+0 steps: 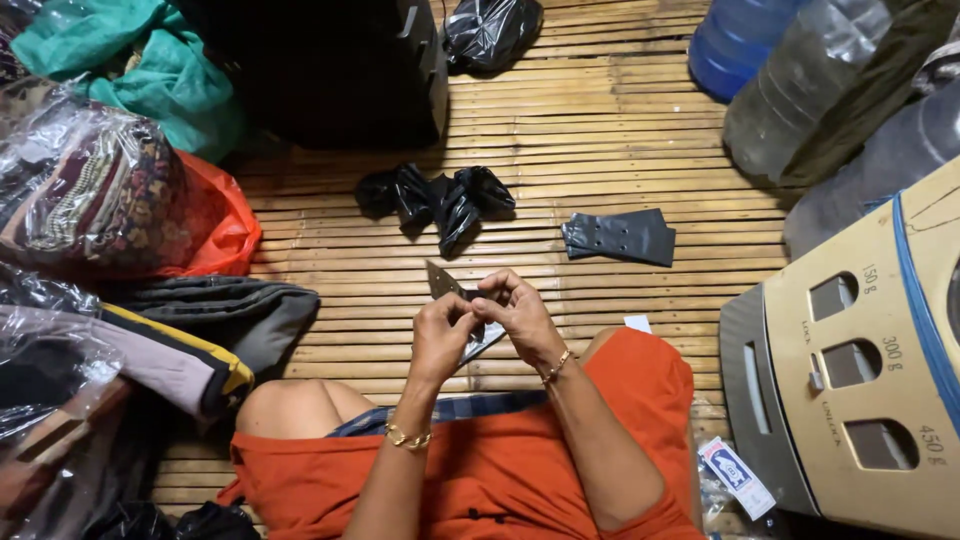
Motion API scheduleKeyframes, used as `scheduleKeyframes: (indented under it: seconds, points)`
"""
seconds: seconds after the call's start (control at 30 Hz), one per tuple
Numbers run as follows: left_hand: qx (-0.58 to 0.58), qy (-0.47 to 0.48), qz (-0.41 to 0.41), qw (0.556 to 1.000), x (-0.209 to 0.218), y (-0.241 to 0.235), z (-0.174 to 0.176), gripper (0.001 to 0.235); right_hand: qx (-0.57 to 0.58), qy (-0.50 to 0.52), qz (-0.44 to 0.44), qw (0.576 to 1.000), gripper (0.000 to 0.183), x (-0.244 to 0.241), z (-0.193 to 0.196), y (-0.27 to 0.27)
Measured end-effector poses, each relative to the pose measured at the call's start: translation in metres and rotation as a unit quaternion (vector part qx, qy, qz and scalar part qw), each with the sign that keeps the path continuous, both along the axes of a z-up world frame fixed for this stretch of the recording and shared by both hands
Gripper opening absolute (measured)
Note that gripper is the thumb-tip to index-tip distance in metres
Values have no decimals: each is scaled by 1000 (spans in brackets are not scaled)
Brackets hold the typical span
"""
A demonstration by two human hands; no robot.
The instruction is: The person sits on a bamboo mat and places small black items into black plastic bags. They seal each bag and set it aside on the floor. The person handles the items and bags by hand without using any tools.
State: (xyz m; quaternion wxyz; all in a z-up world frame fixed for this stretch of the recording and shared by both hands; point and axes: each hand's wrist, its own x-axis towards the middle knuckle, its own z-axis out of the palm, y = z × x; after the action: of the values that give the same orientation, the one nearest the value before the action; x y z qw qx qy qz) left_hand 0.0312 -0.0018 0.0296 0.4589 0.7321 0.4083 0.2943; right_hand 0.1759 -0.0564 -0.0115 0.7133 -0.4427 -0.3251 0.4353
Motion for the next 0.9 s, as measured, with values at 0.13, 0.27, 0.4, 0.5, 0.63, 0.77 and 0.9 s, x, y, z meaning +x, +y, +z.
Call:
scheduleKeyframes:
  seconds: [0.13,0.27,0.4,0.5,0.63,0.77,0.9]
  points:
    - [-175,-176,-69,966,-8,1,-4,9,7,91,20,996,39,4,-4,-3]
    - [-231,-240,-91,938,-9,5,-12,10,22,102,34,994,44,1,10,-6]
    - [-230,-257,-78,935,-17,11,-20,10,19,63,0,998,42,9,15,-11]
    - [-191,-237,-25,952,-15,19,-40,9,24,-18,-21,999,44,12,11,-7]
    - [-111,-92,28,989,-11,7,-15,11,37,-87,-25,995,47,-1,26,-8]
    - [-102,57,51,992,-3,11,-36,27,28,-96,3,995,55,-21,24,-6]
    - [-66,86,150,983,-8,34,-69,33,21,8,78,997,56,-26,-14,4]
